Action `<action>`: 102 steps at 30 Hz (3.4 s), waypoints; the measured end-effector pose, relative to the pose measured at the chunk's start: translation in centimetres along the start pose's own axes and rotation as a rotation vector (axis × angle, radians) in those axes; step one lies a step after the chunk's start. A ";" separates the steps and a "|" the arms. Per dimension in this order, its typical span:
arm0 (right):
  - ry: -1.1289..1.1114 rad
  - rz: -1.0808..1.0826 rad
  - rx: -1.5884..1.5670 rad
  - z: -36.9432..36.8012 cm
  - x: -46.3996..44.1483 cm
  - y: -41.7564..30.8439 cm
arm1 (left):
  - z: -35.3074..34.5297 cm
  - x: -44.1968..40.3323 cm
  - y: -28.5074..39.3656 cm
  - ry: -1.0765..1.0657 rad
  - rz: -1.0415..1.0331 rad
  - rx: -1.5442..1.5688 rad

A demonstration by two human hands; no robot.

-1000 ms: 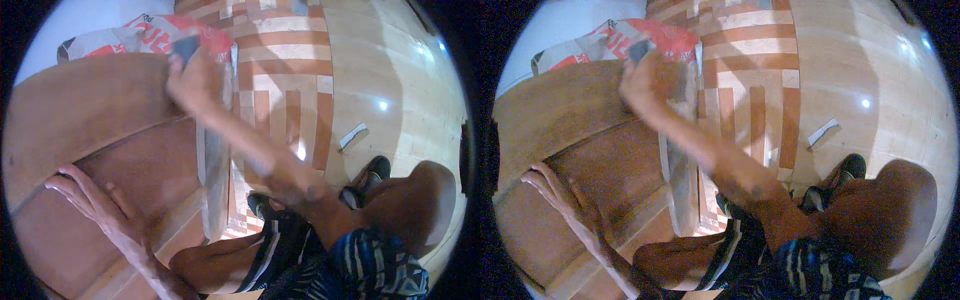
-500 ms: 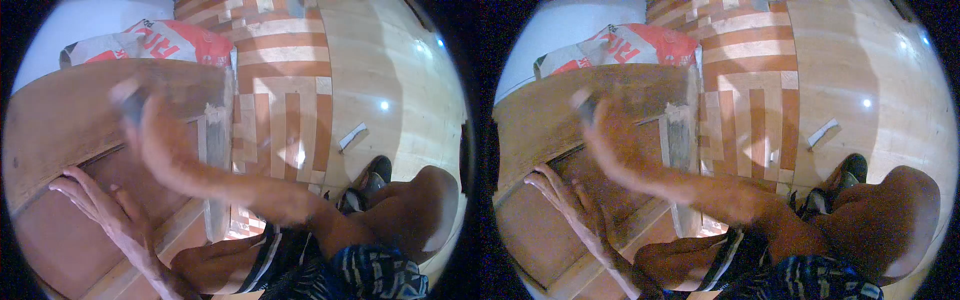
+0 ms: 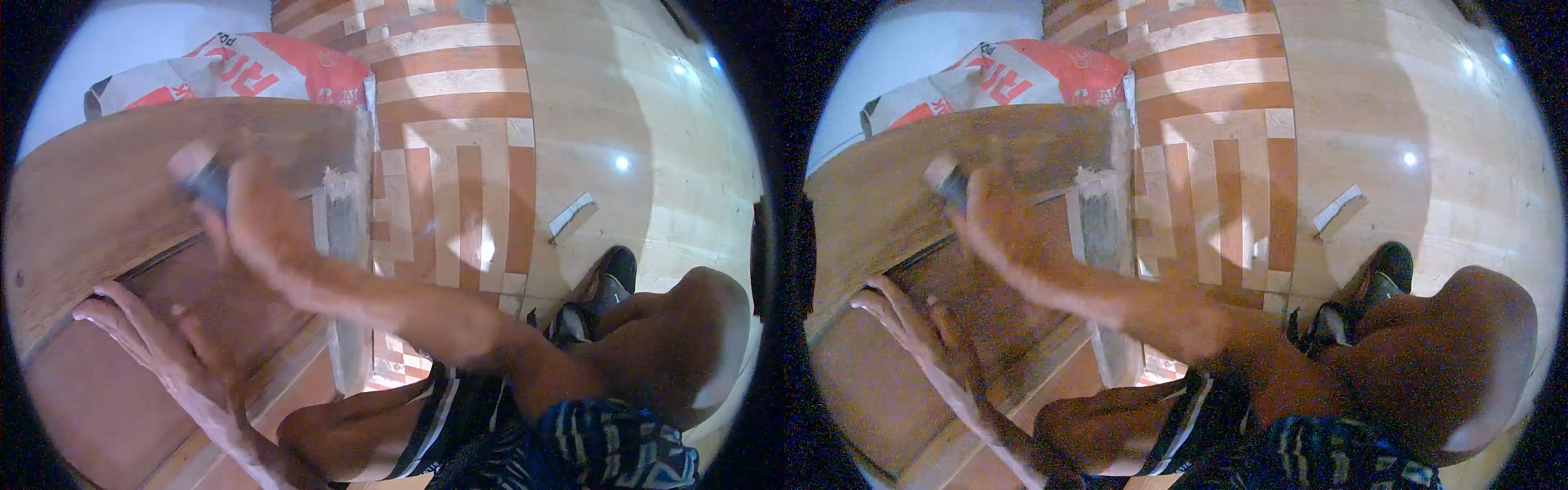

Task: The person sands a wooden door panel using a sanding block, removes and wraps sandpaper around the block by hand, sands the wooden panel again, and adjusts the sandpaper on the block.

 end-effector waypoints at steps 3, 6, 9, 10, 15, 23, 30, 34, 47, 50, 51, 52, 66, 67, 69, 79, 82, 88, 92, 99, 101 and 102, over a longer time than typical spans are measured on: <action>-0.046 -0.295 0.006 0.1 -5.4 7.7 | -0.1 0.1 -0.7 -0.051 0.008 -0.009; -0.019 -0.347 0.076 0.1 -5.5 8.4 | 0.1 0.4 -1.0 -0.013 0.018 -0.055; -0.028 -0.168 0.021 -0.2 -1.2 4.2 | -0.4 0.3 -0.7 0.029 -0.006 -0.069; -0.049 -0.104 -0.039 -0.1 0.7 2.2 | -0.4 0.4 -0.7 0.029 -0.013 -0.070; 0.022 -0.227 -0.016 -1.3 -2.3 8.0 | -0.9 0.6 -1.5 -0.021 -0.028 -0.077; -0.139 -0.153 0.005 -0.5 2.9 1.8 | -1.0 0.5 -0.8 -0.008 -0.026 -0.096; -0.103 -0.489 0.129 0.9 -4.1 12.4 | -0.6 0.3 -0.7 -0.013 -0.017 -0.115; -0.077 -0.293 -0.097 -0.2 1.8 4.6 | -0.9 0.4 -0.8 0.027 -0.001 -0.139; -0.269 -0.291 -0.141 0.0 2.7 0.9 | -0.8 0.3 -0.8 0.018 -0.026 -0.095; -0.107 -0.265 -0.033 0.1 1.2 3.0 | -0.6 0.1 -0.8 0.028 -0.033 -0.066; -0.036 -0.262 0.006 -0.1 -0.5 6.2 | -0.5 0.0 -0.8 0.025 -0.027 -0.059; 0.036 -0.257 0.047 0.2 -2.1 9.0 | -0.3 0.1 -0.7 0.023 -0.015 -0.050; 0.028 -0.266 0.117 -0.5 -3.5 11.2 | -0.1 0.1 -0.7 0.015 0.009 -0.058; 0.007 -0.290 0.120 -0.7 -3.4 10.9 | 0.1 0.1 -0.4 0.025 0.013 -0.058; -0.003 -0.220 -0.035 -0.4 -2.1 4.9 | 0.1 -0.3 -0.2 0.043 0.015 -0.057; -0.061 -0.321 0.041 0.1 -5.6 7.3 | 0.0 0.3 -0.7 0.001 0.047 -0.039; -0.101 -0.193 -0.082 0.4 -2.3 -0.2 | -0.4 -0.1 -0.2 0.014 0.045 -0.045; -0.049 -0.128 -0.031 -0.7 -3.9 1.8 | 0.2 0.0 -0.6 -0.046 0.050 -0.050; -0.094 -0.343 0.006 1.4 -7.6 4.5 | -0.2 0.1 -0.4 0.006 0.045 -0.089; -0.109 0.034 -0.012 -0.6 -1.8 -2.3 | -0.1 -0.1 -0.3 -0.014 0.042 -0.045; -0.058 -0.291 -0.105 0.2 -6.4 3.1 | 0.0 0.0 -0.4 -0.034 0.075 0.017; -0.050 -0.285 -0.066 -0.1 -6.8 4.3 | 0.3 0.3 -0.5 -0.020 0.069 -0.005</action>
Point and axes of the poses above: each hand's wrist, its own x-axis away from the middle knuckle, its own z-axis out of the back of the hand, y = z × x, the point moved 6 cm from there along -x, towards the middle knuckle, and after that the axes turned 9 degrees about y, right-handed, at the moved point
